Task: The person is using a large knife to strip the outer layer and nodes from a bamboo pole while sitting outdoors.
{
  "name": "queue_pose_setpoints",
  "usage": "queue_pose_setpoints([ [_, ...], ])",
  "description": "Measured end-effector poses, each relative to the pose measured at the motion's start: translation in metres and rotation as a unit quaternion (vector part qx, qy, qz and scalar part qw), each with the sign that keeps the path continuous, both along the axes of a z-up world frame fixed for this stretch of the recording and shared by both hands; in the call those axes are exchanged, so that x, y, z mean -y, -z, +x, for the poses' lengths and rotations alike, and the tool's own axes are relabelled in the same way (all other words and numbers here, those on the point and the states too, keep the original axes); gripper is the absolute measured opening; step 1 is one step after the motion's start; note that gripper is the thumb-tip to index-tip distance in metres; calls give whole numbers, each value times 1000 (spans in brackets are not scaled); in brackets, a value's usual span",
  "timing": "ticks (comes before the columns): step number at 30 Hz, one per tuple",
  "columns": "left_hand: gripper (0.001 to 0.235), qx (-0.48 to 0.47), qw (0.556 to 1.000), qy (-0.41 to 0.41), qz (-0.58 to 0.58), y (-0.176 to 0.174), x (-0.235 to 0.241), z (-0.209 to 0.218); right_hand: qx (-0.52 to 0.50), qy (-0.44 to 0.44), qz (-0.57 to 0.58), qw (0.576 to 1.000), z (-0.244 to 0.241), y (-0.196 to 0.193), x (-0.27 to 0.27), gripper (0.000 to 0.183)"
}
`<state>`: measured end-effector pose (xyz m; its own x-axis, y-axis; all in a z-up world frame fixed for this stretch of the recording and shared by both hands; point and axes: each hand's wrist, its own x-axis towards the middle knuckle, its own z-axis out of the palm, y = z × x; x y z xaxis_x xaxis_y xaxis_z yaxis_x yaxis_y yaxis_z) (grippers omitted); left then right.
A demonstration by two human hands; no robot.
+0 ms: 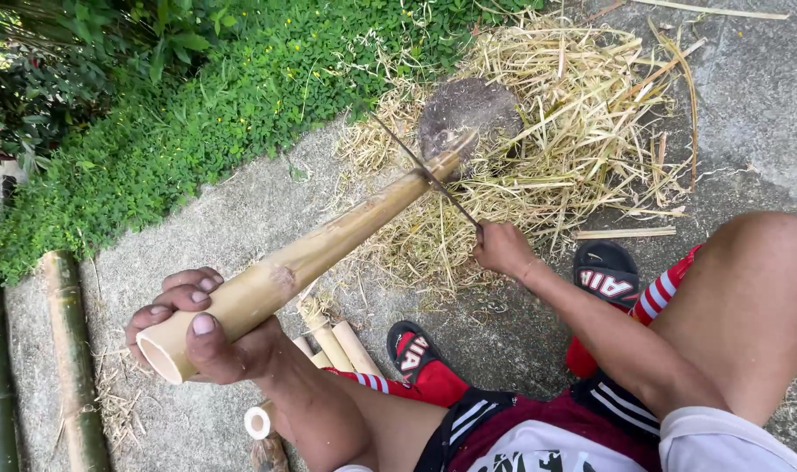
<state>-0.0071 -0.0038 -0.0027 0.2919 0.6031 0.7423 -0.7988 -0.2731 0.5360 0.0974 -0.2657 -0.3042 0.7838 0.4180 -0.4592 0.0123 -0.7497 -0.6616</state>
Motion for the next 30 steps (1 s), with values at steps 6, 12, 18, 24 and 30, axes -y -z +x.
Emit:
queue_pose_setpoints([
  [6,43,14,1000,-13,-5,-1,0,9,174,-75,45,981,-33,-61,-12,14],
  [12,44,2,1000,0,-15,2,-12,2,18,0,31,999,-12,-15,-6,13],
  [18,43,2,1000,1,4,7,-18,3,-19,35,10,999,-1,-9,2,29],
  [24,42,-16,1000,2,-15,-7,-8,8,113,-80,7,990,-13,-21,-12,22],
  [30,42,9,1000,-22,-10,-2,-16,15,-55,52,-2,997,13,10,20,36],
])
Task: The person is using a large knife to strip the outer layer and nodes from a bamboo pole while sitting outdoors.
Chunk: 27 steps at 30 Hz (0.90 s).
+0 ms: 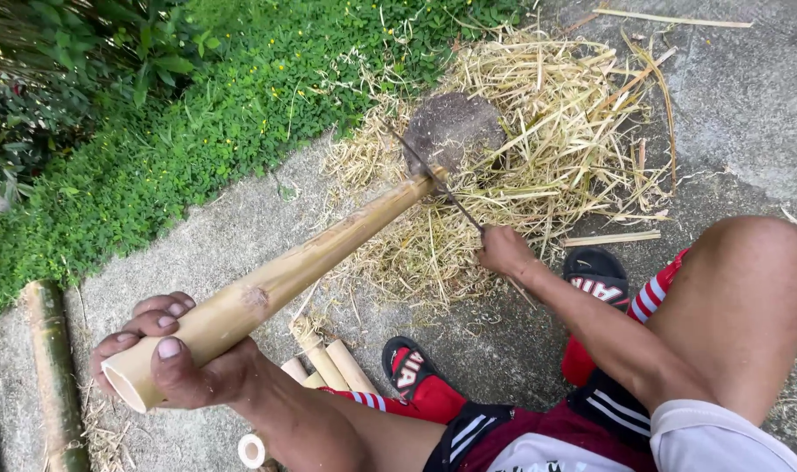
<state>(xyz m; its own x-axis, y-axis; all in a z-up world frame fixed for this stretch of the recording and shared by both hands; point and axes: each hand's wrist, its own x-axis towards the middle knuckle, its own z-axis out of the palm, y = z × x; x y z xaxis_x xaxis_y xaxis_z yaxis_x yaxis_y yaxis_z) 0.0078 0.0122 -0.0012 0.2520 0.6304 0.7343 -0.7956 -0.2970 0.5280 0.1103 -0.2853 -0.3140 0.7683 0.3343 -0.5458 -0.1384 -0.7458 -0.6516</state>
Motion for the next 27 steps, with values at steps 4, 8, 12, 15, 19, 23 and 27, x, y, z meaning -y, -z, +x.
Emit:
queue_pose_setpoints([
  [4,44,-21,1000,19,-9,5,-5,-14,31,-74,19,997,-15,-46,-22,16],
  [8,45,-21,999,28,-23,7,-13,-10,111,-104,25,988,-14,-24,-29,15],
  [12,43,-7,999,44,-30,7,-11,-12,31,-26,-64,997,9,52,13,14],
  [15,41,-13,1000,24,-9,12,-12,-12,-36,-2,-64,997,3,47,7,19],
  [19,40,3,1000,-8,13,9,2,-12,-41,9,-7,999,-15,-6,-17,19],
  [23,41,-16,1000,16,4,5,19,-11,41,-49,78,995,-49,-114,-34,11],
  [27,41,-7,1000,-17,11,2,34,-8,141,-133,163,967,-91,-169,-42,10],
])
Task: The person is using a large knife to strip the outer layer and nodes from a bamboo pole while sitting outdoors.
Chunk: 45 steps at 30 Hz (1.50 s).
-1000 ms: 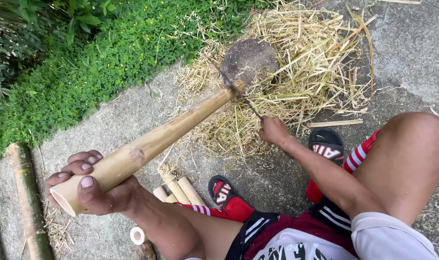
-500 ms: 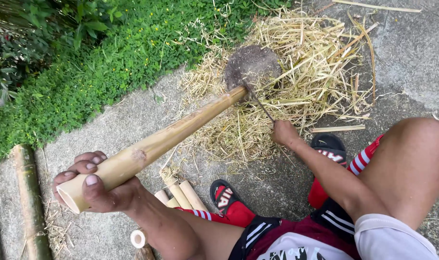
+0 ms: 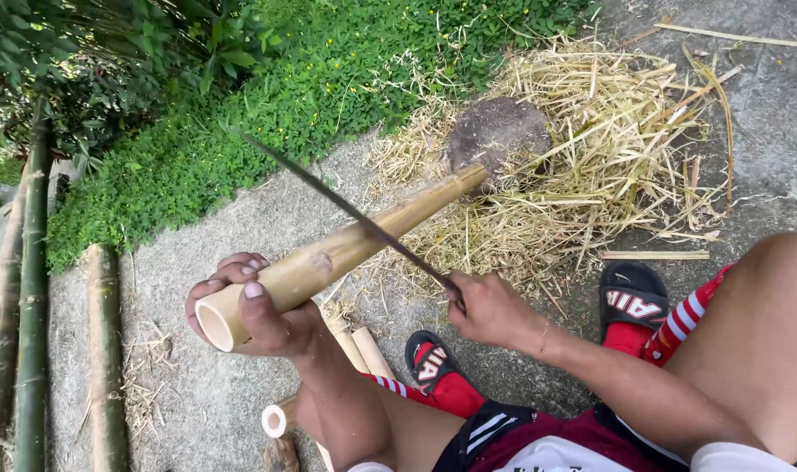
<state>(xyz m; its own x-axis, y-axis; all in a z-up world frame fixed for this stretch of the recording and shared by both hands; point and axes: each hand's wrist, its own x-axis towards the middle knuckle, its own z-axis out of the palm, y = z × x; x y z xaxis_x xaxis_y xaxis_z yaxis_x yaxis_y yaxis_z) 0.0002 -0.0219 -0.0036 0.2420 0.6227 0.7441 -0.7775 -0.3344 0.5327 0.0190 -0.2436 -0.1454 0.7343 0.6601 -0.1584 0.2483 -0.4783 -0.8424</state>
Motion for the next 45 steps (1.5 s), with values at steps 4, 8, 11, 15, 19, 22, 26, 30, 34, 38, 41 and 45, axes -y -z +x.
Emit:
queue_pose_setpoints([
  [4,41,16,1000,-14,-1,-1,13,0,139,30,89,986,-12,-21,0,16],
  [8,41,7,1000,-28,3,1,13,-6,146,13,43,988,4,21,-6,18],
  [11,41,15,1000,-21,-14,3,3,-4,122,26,11,992,20,47,-9,16],
  [15,40,-1,1000,-18,-13,1,-4,0,63,20,-35,997,17,32,-7,11],
  [19,42,-5,999,-43,-10,1,13,-8,112,14,-16,994,-7,16,1,20],
  [22,42,17,1000,9,-10,5,6,-6,244,0,47,969,12,40,-5,21],
  [26,44,12,1000,0,-28,5,-4,-8,98,43,-53,993,36,75,-6,16],
  [30,41,8,1000,-12,-24,7,-12,-2,26,37,-99,994,24,49,-2,16],
  [34,46,-11,999,-6,-31,7,-5,-10,188,16,-38,981,16,65,-1,14],
  [38,44,13,1000,-8,-24,7,-12,-7,30,76,-109,991,64,120,11,17],
  [41,45,2,999,9,-40,8,-16,-8,-86,111,-157,978,73,141,20,24],
  [45,45,-17,998,6,-60,0,-11,-14,-97,88,-147,980,60,106,19,20],
])
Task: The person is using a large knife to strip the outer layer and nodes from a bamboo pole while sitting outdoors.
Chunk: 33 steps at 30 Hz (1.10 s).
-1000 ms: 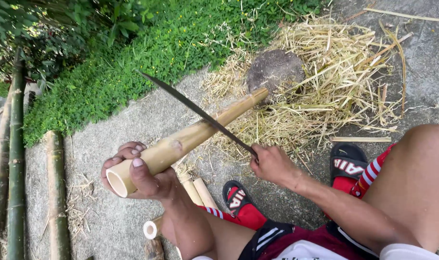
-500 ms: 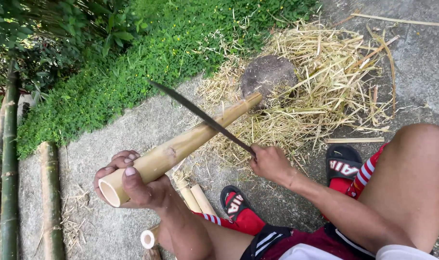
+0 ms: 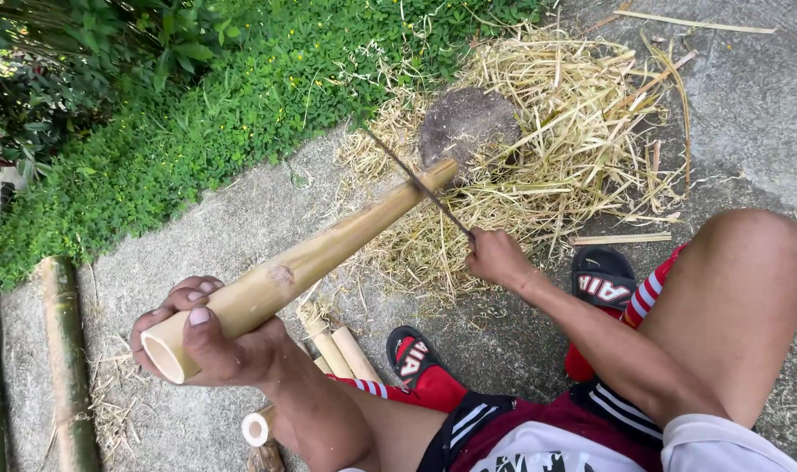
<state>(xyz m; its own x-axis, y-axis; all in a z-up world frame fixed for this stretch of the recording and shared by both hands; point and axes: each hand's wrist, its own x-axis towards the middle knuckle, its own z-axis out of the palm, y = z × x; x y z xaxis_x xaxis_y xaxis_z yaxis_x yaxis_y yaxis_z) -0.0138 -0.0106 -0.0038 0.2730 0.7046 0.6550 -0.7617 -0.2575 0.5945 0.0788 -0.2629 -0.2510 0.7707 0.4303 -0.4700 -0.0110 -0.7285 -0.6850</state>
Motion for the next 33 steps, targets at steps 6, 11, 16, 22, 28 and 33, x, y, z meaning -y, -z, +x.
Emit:
queue_pose_setpoints([
  [6,48,2,1000,-29,2,0,-6,3,249,-122,143,950,-45,-56,-14,12],
  [11,46,-7,999,-30,12,-6,4,-2,135,-63,76,986,-17,23,-5,11],
  [16,46,21,999,-11,28,-3,3,5,-21,-6,-62,998,12,49,8,13],
  [22,46,-17,999,-46,-5,-6,-10,5,145,-75,89,983,-13,-21,-8,14],
  [28,46,-11,998,-44,-32,-2,-26,-4,73,3,81,994,5,65,-4,17],
  [33,48,-28,998,-47,-20,-1,-25,1,23,-32,16,999,0,8,-7,18],
])
